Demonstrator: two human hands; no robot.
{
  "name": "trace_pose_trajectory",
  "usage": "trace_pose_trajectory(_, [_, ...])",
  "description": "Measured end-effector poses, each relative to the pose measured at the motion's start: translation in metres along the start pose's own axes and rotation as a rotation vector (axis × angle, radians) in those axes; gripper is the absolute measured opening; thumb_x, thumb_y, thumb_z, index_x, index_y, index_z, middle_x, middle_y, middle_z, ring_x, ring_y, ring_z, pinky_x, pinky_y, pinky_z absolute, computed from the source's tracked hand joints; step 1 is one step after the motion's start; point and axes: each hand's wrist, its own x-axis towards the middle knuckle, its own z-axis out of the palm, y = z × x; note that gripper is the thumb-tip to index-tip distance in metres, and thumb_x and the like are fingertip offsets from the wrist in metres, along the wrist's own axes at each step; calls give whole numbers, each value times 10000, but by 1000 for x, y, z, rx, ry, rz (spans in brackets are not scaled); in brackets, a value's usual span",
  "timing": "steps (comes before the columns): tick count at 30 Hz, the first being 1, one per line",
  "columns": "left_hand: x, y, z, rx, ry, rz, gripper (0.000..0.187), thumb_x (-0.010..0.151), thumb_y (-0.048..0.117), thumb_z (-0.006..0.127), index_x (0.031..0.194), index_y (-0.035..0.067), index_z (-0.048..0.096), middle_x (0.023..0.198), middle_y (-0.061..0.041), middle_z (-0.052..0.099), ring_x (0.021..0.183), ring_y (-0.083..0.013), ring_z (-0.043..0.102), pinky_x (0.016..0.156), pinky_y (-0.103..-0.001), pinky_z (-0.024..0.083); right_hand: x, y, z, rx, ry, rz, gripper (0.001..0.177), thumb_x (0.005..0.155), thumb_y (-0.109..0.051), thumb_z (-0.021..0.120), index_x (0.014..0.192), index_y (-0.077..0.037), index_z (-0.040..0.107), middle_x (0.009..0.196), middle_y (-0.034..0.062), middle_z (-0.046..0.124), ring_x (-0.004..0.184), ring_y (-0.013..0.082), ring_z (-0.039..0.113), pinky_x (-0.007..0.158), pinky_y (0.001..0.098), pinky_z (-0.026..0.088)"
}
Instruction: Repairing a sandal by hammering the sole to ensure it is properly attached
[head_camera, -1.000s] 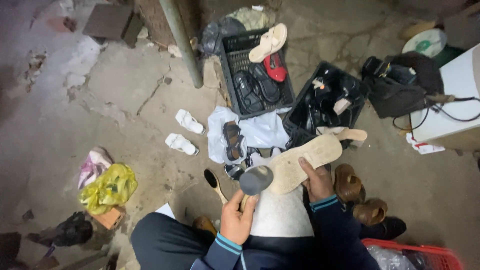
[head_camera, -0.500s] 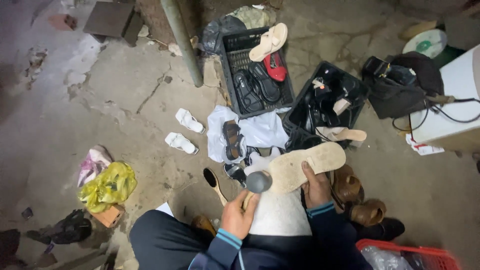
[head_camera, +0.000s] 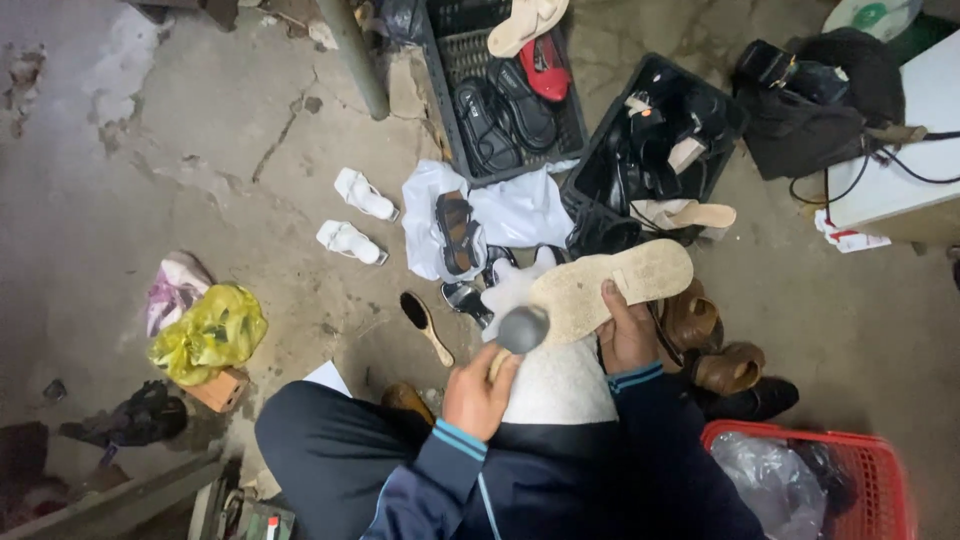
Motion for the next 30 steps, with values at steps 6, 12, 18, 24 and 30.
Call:
trace_pose_trajectory(6, [-1,7,-5,-128,52,-45,334,942,341,682,1185,127,765,752,-202,756,751,-323,767,662,-442,597,40,5,-48,-31,-57,56,364,970,-421,676,1205,-142,671,1149,51,703,1009,229,703,916,440,609])
trace_pose_trajectory(12, [-1,22,-17,-93,80,-9,305,962,315,658,1181,121,745,794,-230,759,848,-436,735,678,-529,586,43,-17,-52,-104,-22,99,580,885,-480,775,1324,-142,603,1318,128,634,1183,361,628,1069,590,489])
trace_pose_trajectory(18, [3,1,-4,-76,104,86,254,991,337,641,957,98,719,622,-157,683,599,-314,710,544,-416,529,0,-14,-27,8,32,65,679,901,-507,734,1407,-96,548,1480,186,518,1303,406,552,1131,594,424])
trace_pose_trajectory(24, [-5,13,-10,-327,208,183,234,985,162,625,1178,92,738,785,-202,759,775,-406,742,593,-439,583,-20,-21,-16,28,21,43,718,931,-507,693,1472,-89,474,1523,168,454,1364,372,490,1179,593,355])
trace_pose_trajectory(30, [-4,23,-17,-223,175,94,133,941,187,680,963,66,732,660,-230,694,702,-449,720,521,-449,520,-18,-11,-20,73,64,-11,664,912,-500,727,1412,-104,544,1434,162,546,1283,360,562,1145,573,416])
